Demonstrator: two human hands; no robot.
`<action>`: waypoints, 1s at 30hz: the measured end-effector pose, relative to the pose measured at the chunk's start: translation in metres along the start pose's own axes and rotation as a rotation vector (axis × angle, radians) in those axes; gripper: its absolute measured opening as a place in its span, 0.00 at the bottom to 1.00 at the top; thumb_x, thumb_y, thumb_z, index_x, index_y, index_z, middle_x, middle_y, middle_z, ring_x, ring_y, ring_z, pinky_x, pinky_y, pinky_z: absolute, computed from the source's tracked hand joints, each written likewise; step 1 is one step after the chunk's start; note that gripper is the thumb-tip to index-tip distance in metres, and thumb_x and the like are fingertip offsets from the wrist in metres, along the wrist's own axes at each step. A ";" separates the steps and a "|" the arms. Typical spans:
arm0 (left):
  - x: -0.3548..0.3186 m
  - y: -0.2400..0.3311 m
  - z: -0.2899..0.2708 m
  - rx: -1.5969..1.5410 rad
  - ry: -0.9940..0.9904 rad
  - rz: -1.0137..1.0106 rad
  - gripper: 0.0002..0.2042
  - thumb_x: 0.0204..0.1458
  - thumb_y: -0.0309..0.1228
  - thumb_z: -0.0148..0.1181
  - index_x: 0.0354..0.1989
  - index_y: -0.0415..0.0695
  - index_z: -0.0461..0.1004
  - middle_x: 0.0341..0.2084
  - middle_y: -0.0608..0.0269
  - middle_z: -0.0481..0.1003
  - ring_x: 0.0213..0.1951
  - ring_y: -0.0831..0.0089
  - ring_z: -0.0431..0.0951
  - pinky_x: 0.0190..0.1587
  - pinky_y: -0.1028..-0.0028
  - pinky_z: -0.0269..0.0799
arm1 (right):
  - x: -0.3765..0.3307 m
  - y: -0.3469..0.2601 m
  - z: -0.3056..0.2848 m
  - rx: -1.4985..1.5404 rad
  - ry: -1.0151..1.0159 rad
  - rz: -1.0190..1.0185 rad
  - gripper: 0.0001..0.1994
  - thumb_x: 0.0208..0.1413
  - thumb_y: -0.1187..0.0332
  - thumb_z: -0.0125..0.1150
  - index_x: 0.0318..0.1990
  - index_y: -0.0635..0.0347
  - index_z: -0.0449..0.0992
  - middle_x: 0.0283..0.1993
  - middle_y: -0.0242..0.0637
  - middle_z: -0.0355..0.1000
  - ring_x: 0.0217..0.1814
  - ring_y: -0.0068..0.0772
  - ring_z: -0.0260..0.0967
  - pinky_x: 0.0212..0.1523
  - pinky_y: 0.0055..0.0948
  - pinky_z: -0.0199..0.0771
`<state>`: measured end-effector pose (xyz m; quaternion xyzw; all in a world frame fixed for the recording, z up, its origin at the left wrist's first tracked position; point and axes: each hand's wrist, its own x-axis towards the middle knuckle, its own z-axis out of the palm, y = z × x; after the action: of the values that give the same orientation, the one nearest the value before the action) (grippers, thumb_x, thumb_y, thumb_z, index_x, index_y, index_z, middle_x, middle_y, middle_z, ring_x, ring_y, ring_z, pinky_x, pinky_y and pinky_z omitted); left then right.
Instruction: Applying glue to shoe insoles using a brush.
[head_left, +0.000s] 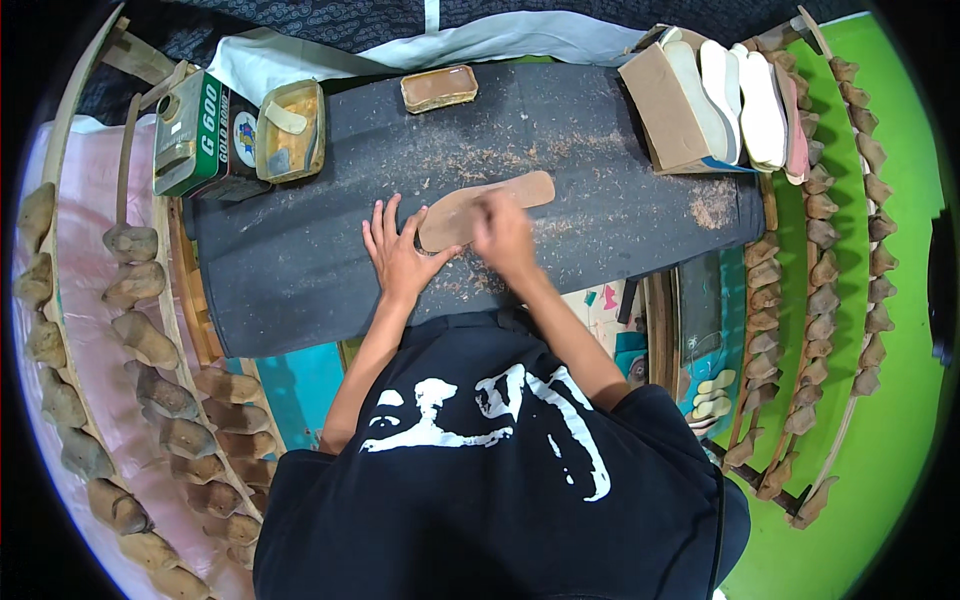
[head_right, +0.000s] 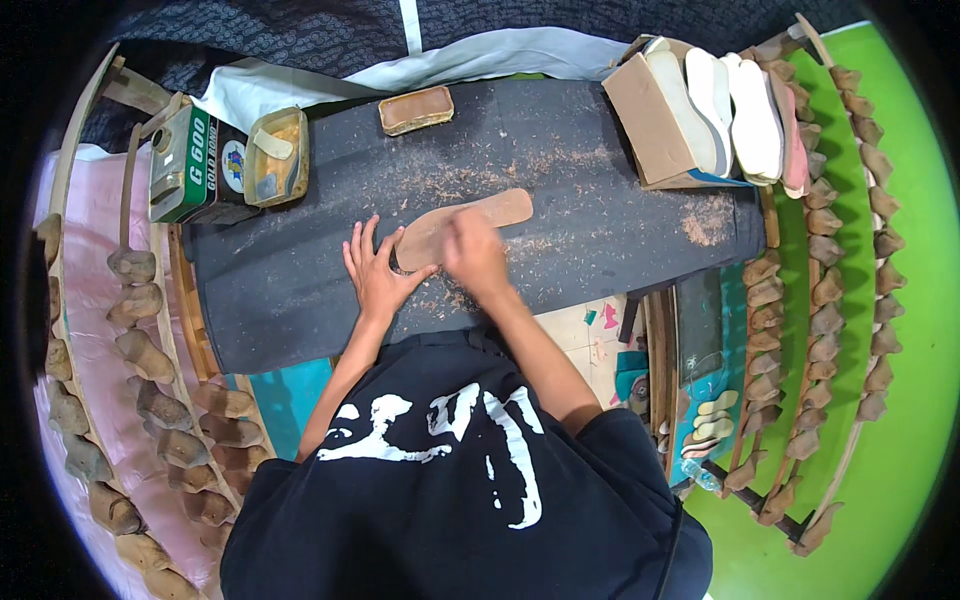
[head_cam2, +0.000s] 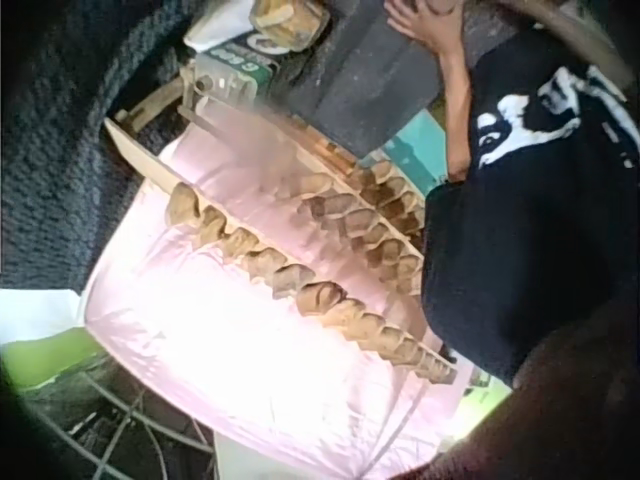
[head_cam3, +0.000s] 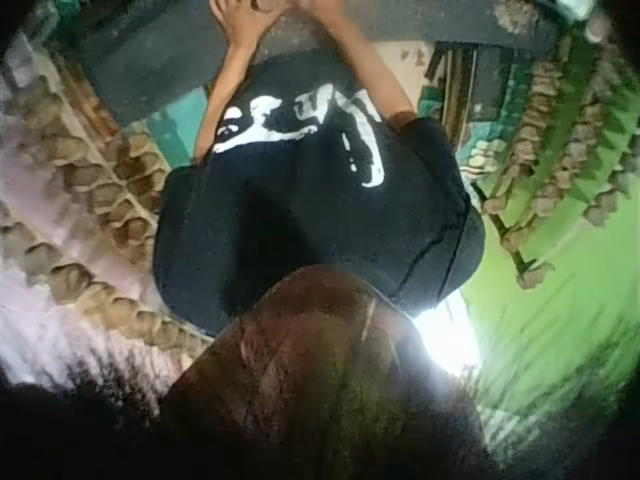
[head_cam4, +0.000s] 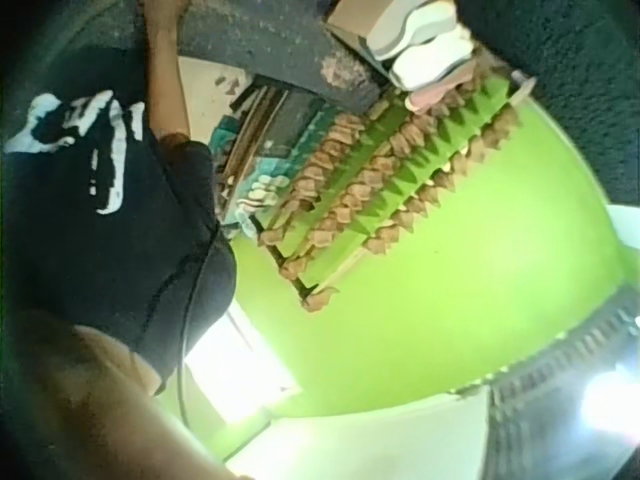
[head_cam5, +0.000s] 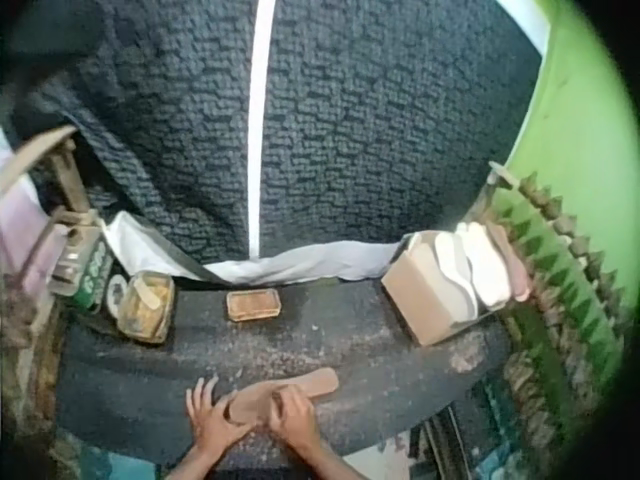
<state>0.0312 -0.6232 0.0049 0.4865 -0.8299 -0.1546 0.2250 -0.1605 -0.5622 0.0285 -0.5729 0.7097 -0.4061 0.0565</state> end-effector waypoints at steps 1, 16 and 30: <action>-0.001 -0.003 0.002 0.005 0.017 0.014 0.41 0.35 0.62 0.79 0.58 0.54 0.81 0.73 0.54 0.63 0.77 0.47 0.54 0.77 0.41 0.40 | -0.004 -0.013 0.007 0.126 -0.107 -0.068 0.10 0.57 0.73 0.67 0.44 0.66 0.78 0.46 0.51 0.79 0.47 0.55 0.80 0.46 0.44 0.81; 0.002 0.009 -0.007 0.007 -0.021 -0.036 0.43 0.35 0.65 0.79 0.60 0.54 0.81 0.73 0.52 0.62 0.78 0.48 0.51 0.78 0.41 0.37 | 0.054 0.080 -0.078 -0.054 0.199 0.236 0.08 0.61 0.73 0.64 0.46 0.62 0.75 0.39 0.51 0.80 0.40 0.57 0.81 0.42 0.46 0.80; 0.000 -0.006 -0.012 -0.051 -0.048 -0.012 0.41 0.35 0.58 0.82 0.62 0.54 0.81 0.74 0.61 0.64 0.78 0.49 0.54 0.77 0.39 0.44 | 0.069 0.036 0.007 0.246 -0.234 0.223 0.14 0.57 0.66 0.69 0.46 0.64 0.77 0.37 0.49 0.79 0.32 0.45 0.77 0.38 0.44 0.78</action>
<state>0.0421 -0.6265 0.0118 0.4819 -0.8279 -0.1885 0.2163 -0.2070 -0.6249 0.0273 -0.5230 0.7022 -0.4115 0.2529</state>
